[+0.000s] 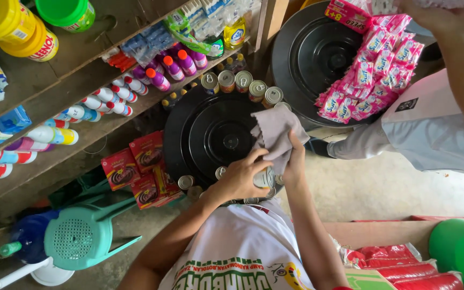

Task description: Cleaning canned goods with a cloth and placing them on shelves in a grocery store.

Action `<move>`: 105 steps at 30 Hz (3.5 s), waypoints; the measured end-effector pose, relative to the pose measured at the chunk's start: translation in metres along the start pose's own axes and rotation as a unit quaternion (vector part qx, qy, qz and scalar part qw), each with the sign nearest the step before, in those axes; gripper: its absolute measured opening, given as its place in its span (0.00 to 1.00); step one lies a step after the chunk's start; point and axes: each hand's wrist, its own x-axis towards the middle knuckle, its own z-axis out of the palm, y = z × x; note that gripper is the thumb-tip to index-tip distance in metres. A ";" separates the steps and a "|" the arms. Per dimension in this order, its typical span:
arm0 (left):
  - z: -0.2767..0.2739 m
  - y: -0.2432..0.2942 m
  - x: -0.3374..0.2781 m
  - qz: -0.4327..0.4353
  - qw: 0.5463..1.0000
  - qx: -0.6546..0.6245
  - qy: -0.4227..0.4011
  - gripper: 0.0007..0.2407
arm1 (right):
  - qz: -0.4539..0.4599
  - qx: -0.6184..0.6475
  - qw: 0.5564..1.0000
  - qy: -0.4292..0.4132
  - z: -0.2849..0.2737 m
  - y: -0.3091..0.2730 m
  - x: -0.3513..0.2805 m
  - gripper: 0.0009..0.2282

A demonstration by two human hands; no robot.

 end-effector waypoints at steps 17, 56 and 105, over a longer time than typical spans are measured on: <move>0.009 -0.017 -0.001 0.062 0.986 -0.129 0.081 0.25 | -0.048 -0.167 0.984 0.038 -0.052 0.011 -0.010 0.21; -0.032 -0.062 -0.042 -0.172 0.741 -0.649 0.001 0.29 | 0.103 -0.223 0.969 0.035 -0.022 -0.063 -0.002 0.21; 0.077 -0.150 0.000 -0.207 0.718 -0.588 0.308 0.16 | -0.236 -0.700 0.652 -0.172 0.011 0.064 -0.027 0.34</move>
